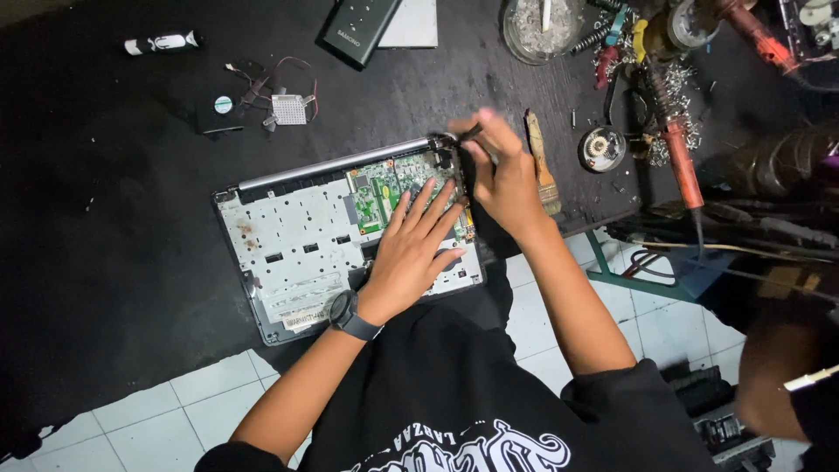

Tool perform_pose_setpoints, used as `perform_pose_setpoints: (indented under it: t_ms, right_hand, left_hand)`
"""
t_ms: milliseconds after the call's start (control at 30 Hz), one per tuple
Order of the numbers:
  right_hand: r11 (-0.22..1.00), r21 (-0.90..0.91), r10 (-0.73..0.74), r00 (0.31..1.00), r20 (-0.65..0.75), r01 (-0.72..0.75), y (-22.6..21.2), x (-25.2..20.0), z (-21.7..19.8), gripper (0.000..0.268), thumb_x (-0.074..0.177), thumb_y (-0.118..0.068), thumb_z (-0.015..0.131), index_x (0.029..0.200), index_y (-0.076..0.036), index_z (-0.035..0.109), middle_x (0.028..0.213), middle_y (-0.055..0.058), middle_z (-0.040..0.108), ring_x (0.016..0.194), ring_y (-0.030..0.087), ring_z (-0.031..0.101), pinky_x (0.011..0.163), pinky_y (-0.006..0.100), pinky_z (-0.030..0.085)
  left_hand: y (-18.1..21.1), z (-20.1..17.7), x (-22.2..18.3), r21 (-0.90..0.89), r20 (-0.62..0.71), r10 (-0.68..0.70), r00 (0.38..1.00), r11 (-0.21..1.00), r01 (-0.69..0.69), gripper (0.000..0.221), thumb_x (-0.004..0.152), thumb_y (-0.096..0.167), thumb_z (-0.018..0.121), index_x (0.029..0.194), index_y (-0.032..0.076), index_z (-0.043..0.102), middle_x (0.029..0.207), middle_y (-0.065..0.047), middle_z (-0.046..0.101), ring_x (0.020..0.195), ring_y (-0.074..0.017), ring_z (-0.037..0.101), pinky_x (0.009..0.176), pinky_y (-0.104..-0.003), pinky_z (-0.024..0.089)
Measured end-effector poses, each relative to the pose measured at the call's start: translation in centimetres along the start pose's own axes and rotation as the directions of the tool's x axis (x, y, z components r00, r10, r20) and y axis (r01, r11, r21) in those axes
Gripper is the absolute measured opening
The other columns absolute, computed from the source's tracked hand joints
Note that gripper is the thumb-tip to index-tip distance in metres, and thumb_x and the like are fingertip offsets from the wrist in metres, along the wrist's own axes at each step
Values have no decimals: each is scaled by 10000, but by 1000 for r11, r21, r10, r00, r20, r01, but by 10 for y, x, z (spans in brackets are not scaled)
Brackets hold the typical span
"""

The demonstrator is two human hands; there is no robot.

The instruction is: The person is disassembling a laptop, removing screws with a screwdriver, and cleaning internal components with a brush.

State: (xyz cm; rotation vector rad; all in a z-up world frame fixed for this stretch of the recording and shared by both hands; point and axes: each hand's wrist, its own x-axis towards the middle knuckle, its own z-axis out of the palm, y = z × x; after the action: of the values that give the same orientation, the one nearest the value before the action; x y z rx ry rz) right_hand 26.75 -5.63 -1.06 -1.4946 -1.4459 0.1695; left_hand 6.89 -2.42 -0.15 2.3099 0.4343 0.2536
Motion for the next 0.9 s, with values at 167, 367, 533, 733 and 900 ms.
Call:
perform_pose_setpoints:
  t_ms: [167,367,533,733,900]
  right_hand:
    - [994,-85,-73,990,-119,63,12,-3,10,811,879,54,851,1513,-74,363,1129,164,743,1002,371,749,878,488,609]
    - [992,-107,-74,995,-65,67,11,-6,6,783,878,128,807,1462,-97,335,1059,213,736,947,448,736,720,531,635]
    - [992,-116,-59,996,-61,51,24,-16,9,781,922,105,758,1502,-79,269,1129,222,717,989,434,725,775,526,613]
    - [995,-80,-68,995,-70,62,20,-14,8,768,982,89,725,1535,-25,204,1229,245,690,1101,439,705,890,527,597]
    - [995,-83,-71,988,-136,60,21,-13,8,764,959,52,794,1531,5,289,1170,229,729,1061,409,732,872,495,604]
  left_hand:
    - [3,-3,1,10,-15,8,1000,1000,-8,554,1039,317,631,1482,5,518,1610,-244,390,1562,-389,187,1273,-552,44]
    - [0,0,0,35,-20,11,1000,999,-10,568,1042,339,623,1506,35,498,1627,-215,376,1566,-369,190,1277,-548,46]
    - [2,-3,0,32,-5,4,1000,999,-4,567,1040,336,623,1503,35,498,1656,-199,327,1575,-361,162,1277,-546,39]
    - [0,0,-1,32,-2,5,1000,999,-5,574,1042,345,620,1514,48,489,1661,-193,316,1576,-355,161,1277,-546,40]
    - [3,-4,2,36,-4,-5,1000,999,5,544,1041,352,618,1460,15,539,1638,-209,357,1573,-354,163,1280,-533,32]
